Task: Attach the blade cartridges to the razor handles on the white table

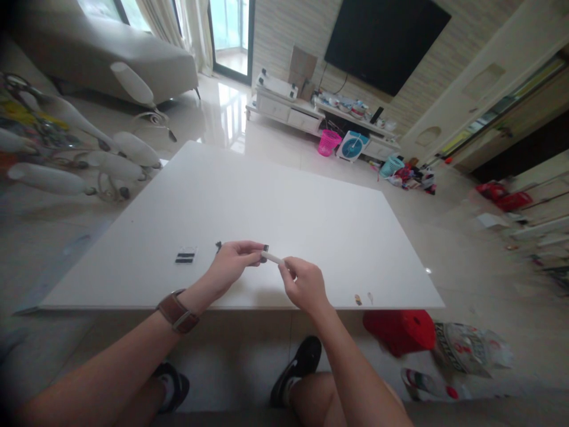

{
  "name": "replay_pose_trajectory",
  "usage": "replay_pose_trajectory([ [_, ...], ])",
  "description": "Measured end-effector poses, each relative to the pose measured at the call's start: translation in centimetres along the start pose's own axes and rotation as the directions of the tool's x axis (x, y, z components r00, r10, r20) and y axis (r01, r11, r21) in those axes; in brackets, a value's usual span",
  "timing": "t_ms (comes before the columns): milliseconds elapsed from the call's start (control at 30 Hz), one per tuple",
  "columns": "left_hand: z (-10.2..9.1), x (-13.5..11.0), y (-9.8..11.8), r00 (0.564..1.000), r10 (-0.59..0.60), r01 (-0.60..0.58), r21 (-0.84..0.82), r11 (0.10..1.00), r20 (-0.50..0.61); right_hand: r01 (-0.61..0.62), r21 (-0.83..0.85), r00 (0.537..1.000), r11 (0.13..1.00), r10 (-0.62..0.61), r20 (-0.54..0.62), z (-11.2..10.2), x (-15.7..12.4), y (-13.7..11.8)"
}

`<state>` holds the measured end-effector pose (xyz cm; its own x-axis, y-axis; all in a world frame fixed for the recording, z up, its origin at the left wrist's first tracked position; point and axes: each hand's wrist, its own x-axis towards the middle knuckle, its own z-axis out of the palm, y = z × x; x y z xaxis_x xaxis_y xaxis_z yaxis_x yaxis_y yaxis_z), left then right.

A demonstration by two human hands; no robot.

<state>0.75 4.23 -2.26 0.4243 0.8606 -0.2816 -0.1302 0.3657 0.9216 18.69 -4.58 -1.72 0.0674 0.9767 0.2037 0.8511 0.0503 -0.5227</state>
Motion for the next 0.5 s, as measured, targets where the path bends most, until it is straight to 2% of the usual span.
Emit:
replay_pose_trajectory([
  [133,0.08,-0.01,0.08,1.0,-0.005,0.005,0.016,1.0,-0.005,-0.072,-0.04,0.99,0.997,0.067,-0.125,0.02,-0.05,0.05],
  [300,0.19,0.0,0.05,1.0,-0.004,0.005,0.025,1.0,-0.008,0.015,-0.037,1.0,0.999,-0.016,-0.026,0.23,-0.16,0.05],
  [433,0.14,-0.06,-0.01,1.0,0.01,-0.01,0.062,0.998,0.005,-0.031,-0.045,0.994,0.999,0.026,-0.105,0.22,-0.17,0.0],
  [500,0.12,-0.07,-0.02,1.0,0.01,-0.01,0.063,0.998,0.009,-0.021,-0.023,0.995,1.0,0.019,-0.099,0.21,-0.19,-0.04],
])
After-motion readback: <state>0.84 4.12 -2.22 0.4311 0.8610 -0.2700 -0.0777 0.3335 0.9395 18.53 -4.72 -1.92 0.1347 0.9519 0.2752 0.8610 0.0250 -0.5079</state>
